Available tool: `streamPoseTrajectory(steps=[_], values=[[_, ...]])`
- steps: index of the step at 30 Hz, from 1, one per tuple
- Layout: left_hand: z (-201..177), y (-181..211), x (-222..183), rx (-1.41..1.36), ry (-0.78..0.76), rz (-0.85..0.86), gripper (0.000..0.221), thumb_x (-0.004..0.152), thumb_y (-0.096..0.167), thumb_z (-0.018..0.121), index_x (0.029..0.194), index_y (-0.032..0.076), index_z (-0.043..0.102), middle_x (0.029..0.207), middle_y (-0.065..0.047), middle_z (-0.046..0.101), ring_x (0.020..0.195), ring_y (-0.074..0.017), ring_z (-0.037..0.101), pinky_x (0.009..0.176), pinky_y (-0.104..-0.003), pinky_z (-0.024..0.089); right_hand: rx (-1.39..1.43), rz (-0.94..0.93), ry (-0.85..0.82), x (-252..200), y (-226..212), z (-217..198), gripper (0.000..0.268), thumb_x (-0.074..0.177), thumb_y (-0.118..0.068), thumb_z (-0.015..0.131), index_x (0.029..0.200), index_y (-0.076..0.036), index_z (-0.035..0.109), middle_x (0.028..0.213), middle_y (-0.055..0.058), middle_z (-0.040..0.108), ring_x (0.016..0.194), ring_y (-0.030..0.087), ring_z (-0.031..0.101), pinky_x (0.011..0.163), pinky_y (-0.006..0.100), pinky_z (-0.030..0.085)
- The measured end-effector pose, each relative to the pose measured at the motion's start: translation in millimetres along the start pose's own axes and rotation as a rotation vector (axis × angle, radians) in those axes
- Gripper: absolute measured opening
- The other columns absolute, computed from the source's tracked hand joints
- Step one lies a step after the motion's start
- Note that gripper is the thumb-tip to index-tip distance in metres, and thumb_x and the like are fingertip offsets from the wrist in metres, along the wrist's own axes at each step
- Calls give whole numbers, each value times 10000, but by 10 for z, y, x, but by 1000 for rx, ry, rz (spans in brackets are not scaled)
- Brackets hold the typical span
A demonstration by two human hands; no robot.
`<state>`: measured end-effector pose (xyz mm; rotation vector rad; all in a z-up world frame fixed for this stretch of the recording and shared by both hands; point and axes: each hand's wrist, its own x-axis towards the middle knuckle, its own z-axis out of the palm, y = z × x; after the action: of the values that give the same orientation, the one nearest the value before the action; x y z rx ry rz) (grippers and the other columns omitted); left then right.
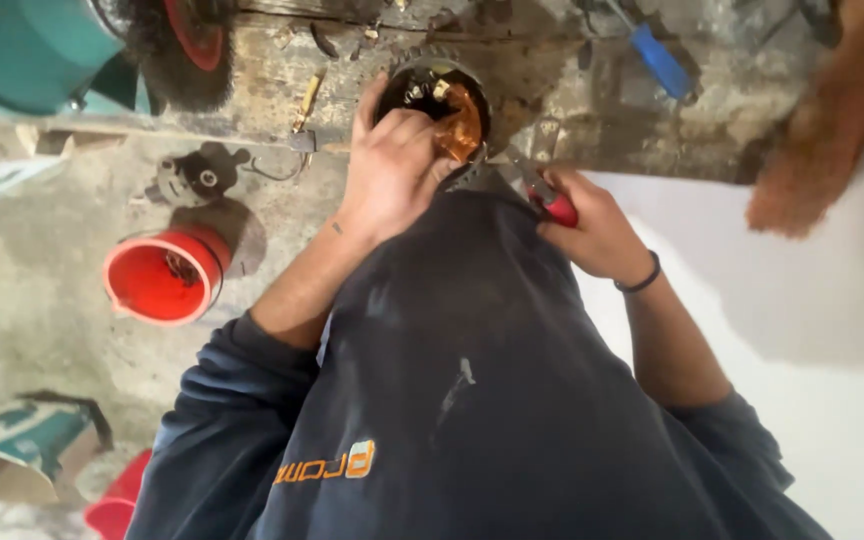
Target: The person sits with an electric motor armature on their lap and pries copper windings out of the housing using a screwdriver and pliers. They pull out copper wire bundles and pieces by hand and with pliers, placing the extracted copper on the workbench beside them.
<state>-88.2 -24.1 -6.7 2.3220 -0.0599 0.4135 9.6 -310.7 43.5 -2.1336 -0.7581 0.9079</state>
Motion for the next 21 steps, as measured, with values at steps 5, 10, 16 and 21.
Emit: streamPoseTrajectory(steps=[5, 10, 16, 21], values=[[-102, 132, 105, -336, 85, -310, 257, 1005, 269, 705, 1059, 21, 744, 849, -84, 661, 892, -289, 671, 1288, -575, 255, 168, -20, -140, 209, 308, -247, 660, 776, -100, 741, 1384, 56, 534, 1260, 176, 651, 1178, 280, 633, 1028, 375, 477], [84, 39, -82, -879, 260, -451, 478, 1182, 347, 477, 823, 76, 637, 763, -34, 664, 767, -205, 695, 1398, -511, 147, 240, -31, -246, 460, 697, -514, 679, 814, -72, 752, 1419, 62, 476, 1248, 144, 646, 1081, 217, 678, 947, 340, 527], [-369, 586, 303, -911, 81, -836, 372, 1081, 395, 583, 880, 95, 674, 756, -31, 658, 701, -151, 611, 707, -437, 491, 185, -83, -347, 761, 763, -733, 576, 847, -42, 743, 1362, 55, 502, 1154, 135, 644, 1002, 185, 733, 877, 317, 579], [-561, 967, 551, 96, -5, -610, 422, 900, 448, 750, 969, 38, 673, 662, -132, 656, 610, -285, 660, 533, -425, 512, 114, -139, -313, 924, 452, -934, 596, 860, -41, 717, 1409, 30, 495, 1237, 126, 621, 1037, 211, 722, 910, 329, 574]])
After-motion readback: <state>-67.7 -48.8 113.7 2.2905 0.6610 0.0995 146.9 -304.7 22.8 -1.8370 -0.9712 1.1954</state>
